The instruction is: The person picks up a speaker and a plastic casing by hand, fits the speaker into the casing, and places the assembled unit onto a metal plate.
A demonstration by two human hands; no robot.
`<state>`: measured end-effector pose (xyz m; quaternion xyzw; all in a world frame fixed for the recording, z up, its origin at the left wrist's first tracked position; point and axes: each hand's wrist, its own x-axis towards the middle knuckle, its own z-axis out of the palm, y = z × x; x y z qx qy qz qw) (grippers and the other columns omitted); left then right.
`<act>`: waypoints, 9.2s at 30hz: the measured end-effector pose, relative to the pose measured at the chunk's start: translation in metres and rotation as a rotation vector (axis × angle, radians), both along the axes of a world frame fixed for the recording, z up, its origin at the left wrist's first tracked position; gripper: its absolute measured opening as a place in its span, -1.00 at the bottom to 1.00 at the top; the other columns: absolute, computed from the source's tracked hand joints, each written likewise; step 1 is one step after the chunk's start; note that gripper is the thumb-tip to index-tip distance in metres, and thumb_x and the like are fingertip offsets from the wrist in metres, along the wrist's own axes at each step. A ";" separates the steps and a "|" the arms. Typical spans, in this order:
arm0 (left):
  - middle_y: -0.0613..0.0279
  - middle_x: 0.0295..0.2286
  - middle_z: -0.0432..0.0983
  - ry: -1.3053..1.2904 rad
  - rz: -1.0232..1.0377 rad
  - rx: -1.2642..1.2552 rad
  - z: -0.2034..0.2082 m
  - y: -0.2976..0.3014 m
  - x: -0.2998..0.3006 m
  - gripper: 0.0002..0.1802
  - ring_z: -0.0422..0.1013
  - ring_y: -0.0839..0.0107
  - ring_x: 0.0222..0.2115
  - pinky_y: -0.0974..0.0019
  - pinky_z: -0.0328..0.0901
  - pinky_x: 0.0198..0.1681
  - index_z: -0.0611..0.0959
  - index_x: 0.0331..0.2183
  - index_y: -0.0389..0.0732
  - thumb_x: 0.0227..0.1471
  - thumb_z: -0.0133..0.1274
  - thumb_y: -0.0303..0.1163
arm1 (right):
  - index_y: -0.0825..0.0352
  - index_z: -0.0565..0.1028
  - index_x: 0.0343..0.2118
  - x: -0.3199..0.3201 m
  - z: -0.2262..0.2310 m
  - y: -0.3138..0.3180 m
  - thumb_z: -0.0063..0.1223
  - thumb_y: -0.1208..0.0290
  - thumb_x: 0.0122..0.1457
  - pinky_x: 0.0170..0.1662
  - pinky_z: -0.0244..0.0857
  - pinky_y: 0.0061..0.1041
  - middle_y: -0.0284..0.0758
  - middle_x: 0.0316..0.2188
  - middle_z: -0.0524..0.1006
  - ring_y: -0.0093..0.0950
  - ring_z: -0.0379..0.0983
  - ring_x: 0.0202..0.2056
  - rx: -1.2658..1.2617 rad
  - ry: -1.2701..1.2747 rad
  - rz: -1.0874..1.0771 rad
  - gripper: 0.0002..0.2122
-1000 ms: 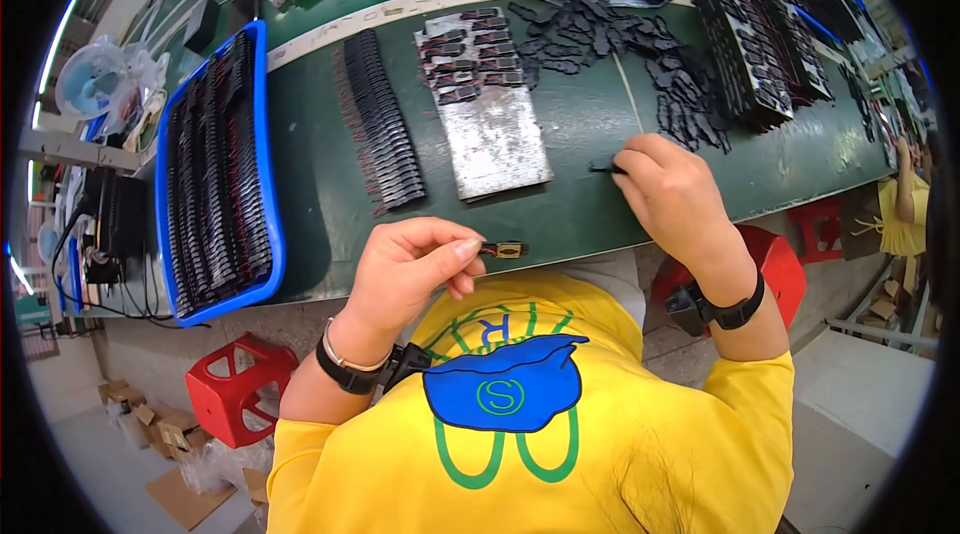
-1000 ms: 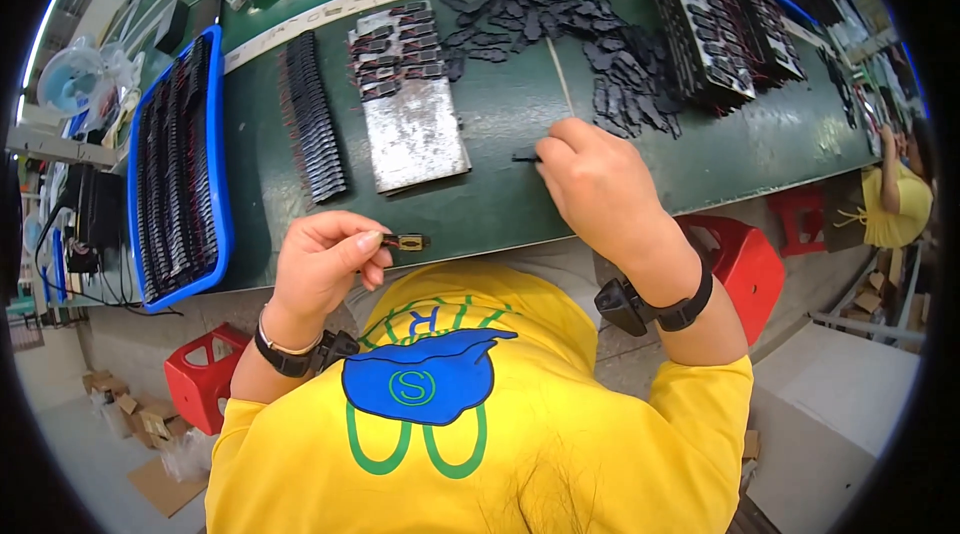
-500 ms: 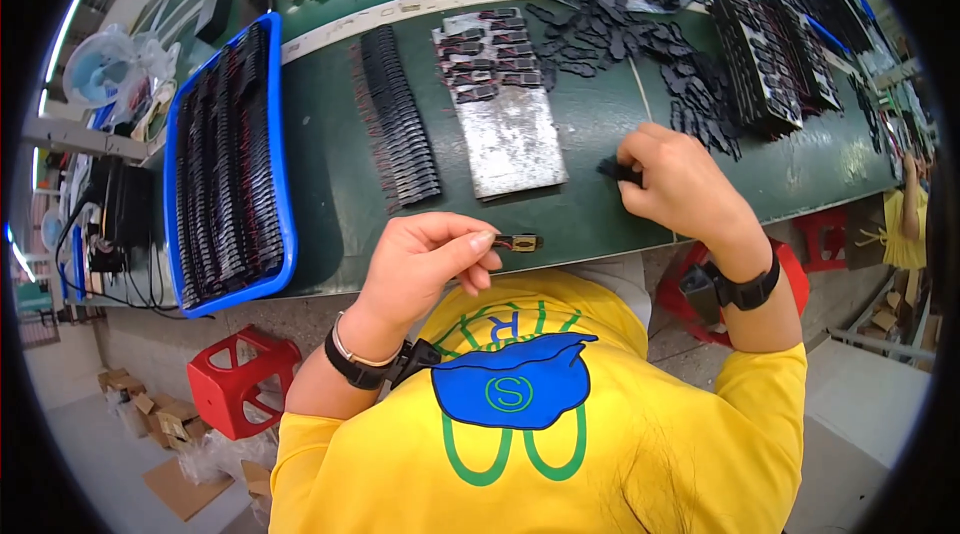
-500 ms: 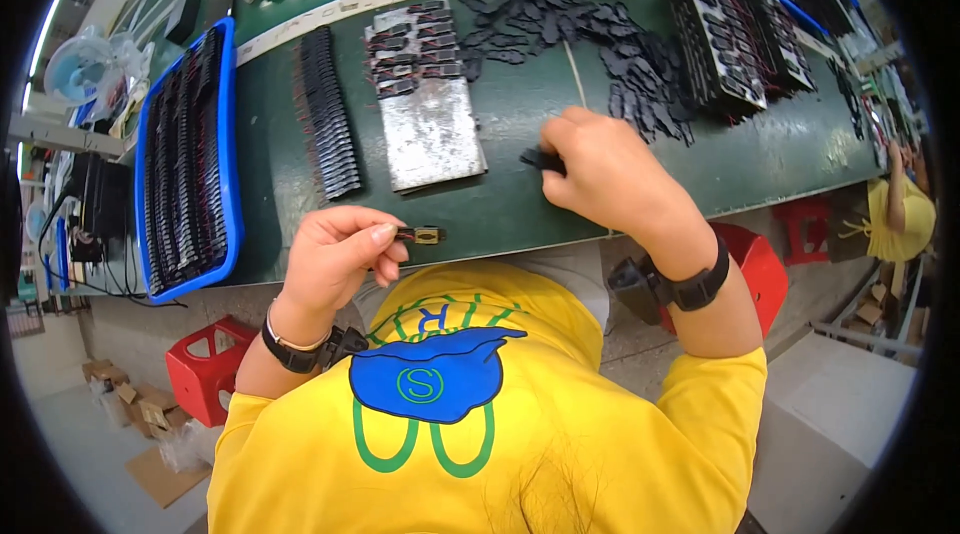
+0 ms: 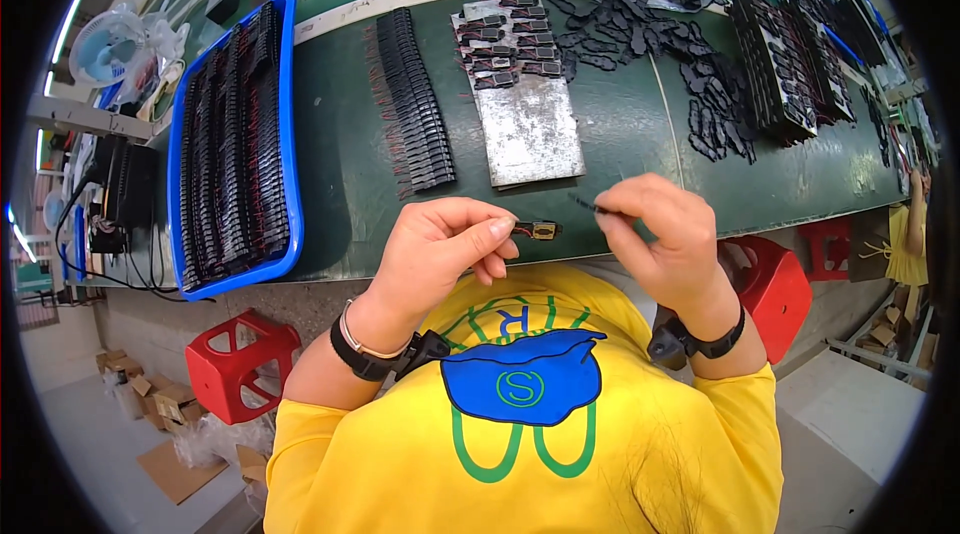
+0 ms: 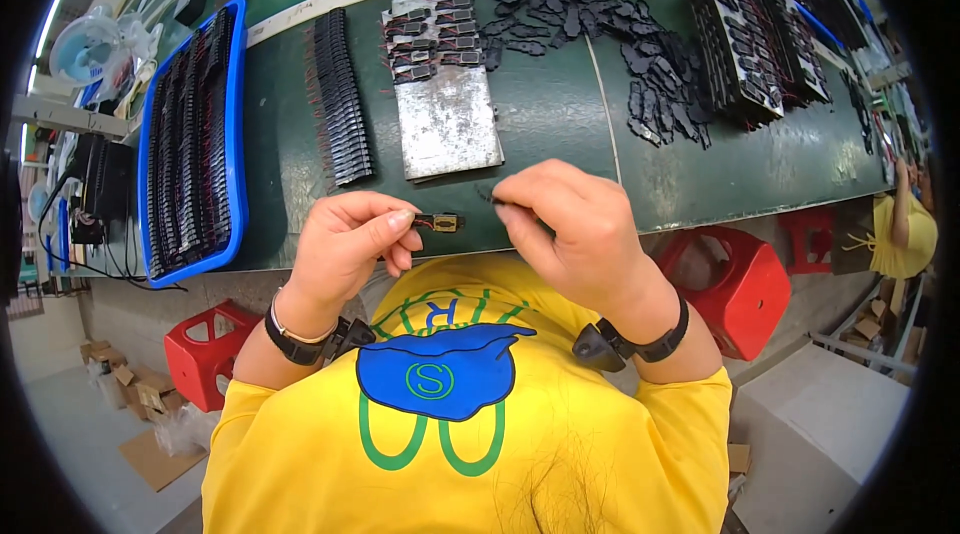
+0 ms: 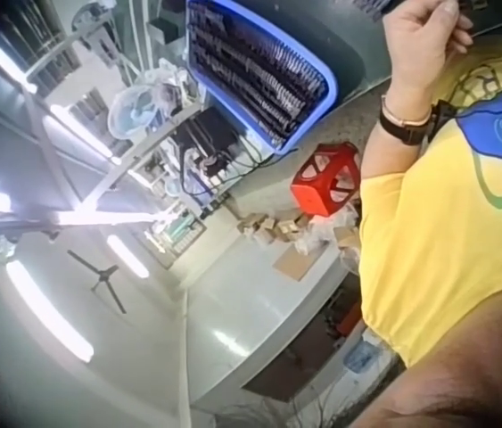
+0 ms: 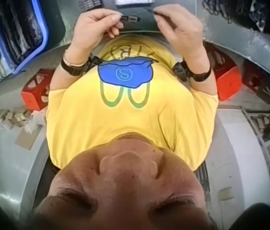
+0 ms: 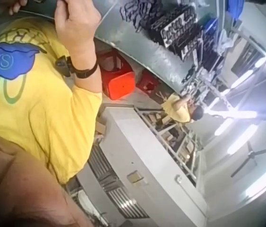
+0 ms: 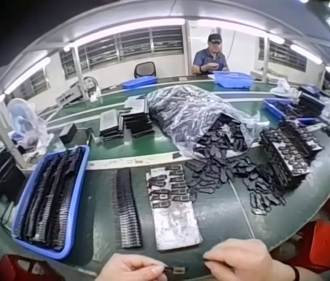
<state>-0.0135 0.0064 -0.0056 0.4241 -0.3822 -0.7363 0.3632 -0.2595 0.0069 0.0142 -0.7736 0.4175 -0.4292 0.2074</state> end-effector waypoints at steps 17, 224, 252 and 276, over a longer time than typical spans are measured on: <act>0.23 -0.46 0.58 0.173 -0.350 0.030 0.001 -0.007 0.010 -0.81 0.51 0.53 -0.43 0.52 0.41 -0.35 0.64 -0.25 -0.35 0.11 0.07 -0.45 | 0.38 0.52 -0.38 0.010 -0.018 -0.005 0.11 0.70 -0.14 -0.45 0.42 -0.48 -0.22 -0.43 0.57 -0.33 0.55 -0.47 -0.216 -0.040 0.443 -0.80; 0.17 -0.41 0.59 0.063 -0.081 -0.042 0.008 -0.016 -0.006 -0.81 0.49 0.56 -0.49 0.53 0.39 -0.49 0.63 -0.26 -0.32 0.09 0.09 -0.43 | 0.38 0.53 -0.40 0.025 -0.006 -0.025 0.25 0.63 -0.23 -0.56 0.32 -0.52 -0.31 -0.51 0.51 -0.42 0.45 -0.58 -0.382 0.097 0.267 -0.76; 0.09 -0.52 0.58 0.012 -0.185 0.020 0.015 -0.018 -0.014 -0.85 0.45 0.54 -0.63 0.56 0.33 -0.60 0.60 -0.34 -0.38 0.11 0.01 -0.48 | 0.37 0.53 -0.36 0.012 -0.018 -0.005 0.19 0.50 -0.24 -0.48 0.37 -0.50 -0.29 -0.44 0.50 -0.41 0.48 -0.49 -0.451 0.111 0.187 -0.73; 0.14 -0.47 0.58 -0.003 -0.230 -0.145 0.004 -0.008 -0.008 -0.89 0.46 0.58 -0.53 0.54 0.36 -0.42 0.61 -0.32 -0.40 0.08 0.05 -0.57 | 0.36 0.50 -0.25 -0.095 -0.011 -0.050 0.20 0.50 -0.02 -0.39 0.35 -0.43 -0.25 -0.45 0.47 -0.33 0.45 -0.48 0.088 0.509 -0.438 -0.76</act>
